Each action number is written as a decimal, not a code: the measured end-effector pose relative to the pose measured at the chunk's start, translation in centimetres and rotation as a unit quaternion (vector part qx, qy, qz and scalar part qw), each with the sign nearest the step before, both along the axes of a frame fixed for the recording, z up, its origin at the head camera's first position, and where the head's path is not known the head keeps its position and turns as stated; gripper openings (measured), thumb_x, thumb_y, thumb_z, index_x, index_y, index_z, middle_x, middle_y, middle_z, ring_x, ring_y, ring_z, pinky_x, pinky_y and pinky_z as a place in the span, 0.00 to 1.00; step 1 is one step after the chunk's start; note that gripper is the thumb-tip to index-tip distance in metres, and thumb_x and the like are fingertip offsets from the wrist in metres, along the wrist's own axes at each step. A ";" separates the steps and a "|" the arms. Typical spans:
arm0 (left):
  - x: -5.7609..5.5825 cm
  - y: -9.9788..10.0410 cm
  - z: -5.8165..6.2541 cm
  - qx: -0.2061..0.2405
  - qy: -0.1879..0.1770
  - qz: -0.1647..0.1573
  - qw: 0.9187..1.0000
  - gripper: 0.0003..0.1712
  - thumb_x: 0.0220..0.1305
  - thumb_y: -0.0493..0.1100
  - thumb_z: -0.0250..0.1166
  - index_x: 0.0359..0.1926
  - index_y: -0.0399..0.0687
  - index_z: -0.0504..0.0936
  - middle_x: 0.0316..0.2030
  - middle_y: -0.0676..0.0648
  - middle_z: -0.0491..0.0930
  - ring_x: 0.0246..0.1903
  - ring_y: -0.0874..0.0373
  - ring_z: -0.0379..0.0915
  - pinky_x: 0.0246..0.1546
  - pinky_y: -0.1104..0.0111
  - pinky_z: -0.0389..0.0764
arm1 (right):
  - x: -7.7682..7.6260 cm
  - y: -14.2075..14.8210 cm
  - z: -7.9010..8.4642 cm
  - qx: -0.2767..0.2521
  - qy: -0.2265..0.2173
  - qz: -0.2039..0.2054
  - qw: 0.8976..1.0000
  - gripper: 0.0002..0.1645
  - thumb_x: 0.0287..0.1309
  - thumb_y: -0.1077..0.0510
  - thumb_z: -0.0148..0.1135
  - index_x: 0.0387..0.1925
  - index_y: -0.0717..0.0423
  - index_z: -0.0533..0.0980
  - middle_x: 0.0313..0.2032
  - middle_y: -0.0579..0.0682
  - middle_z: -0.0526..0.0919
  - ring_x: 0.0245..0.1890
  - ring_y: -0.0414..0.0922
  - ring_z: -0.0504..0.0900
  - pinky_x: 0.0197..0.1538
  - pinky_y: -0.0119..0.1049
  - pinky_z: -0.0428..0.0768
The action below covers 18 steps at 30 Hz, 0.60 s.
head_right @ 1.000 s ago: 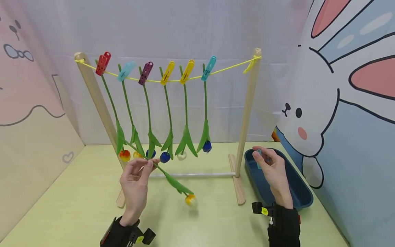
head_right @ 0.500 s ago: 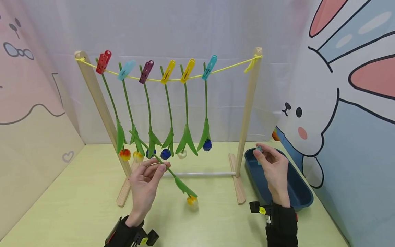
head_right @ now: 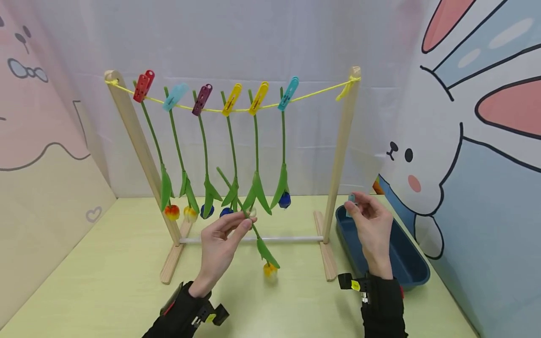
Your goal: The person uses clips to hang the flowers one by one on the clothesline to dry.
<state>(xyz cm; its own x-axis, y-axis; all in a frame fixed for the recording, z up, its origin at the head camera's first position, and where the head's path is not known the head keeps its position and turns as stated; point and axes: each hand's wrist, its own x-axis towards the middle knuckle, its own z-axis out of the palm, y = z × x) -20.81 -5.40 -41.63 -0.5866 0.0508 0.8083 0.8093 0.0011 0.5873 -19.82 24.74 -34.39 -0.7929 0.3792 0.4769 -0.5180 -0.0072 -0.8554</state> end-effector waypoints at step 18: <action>1.3 3.4 8.2 -0.086 -0.098 0.006 0.991 0.13 0.65 0.36 0.68 0.49 0.35 0.85 0.39 0.38 0.88 0.28 0.56 0.81 0.35 0.73 0.82 | -1.9 0.0 7.0 0.021 0.160 0.032 0.986 0.10 0.60 0.72 0.65 0.42 0.61 0.82 0.33 0.44 0.85 0.27 0.38 0.79 0.35 0.22 0.77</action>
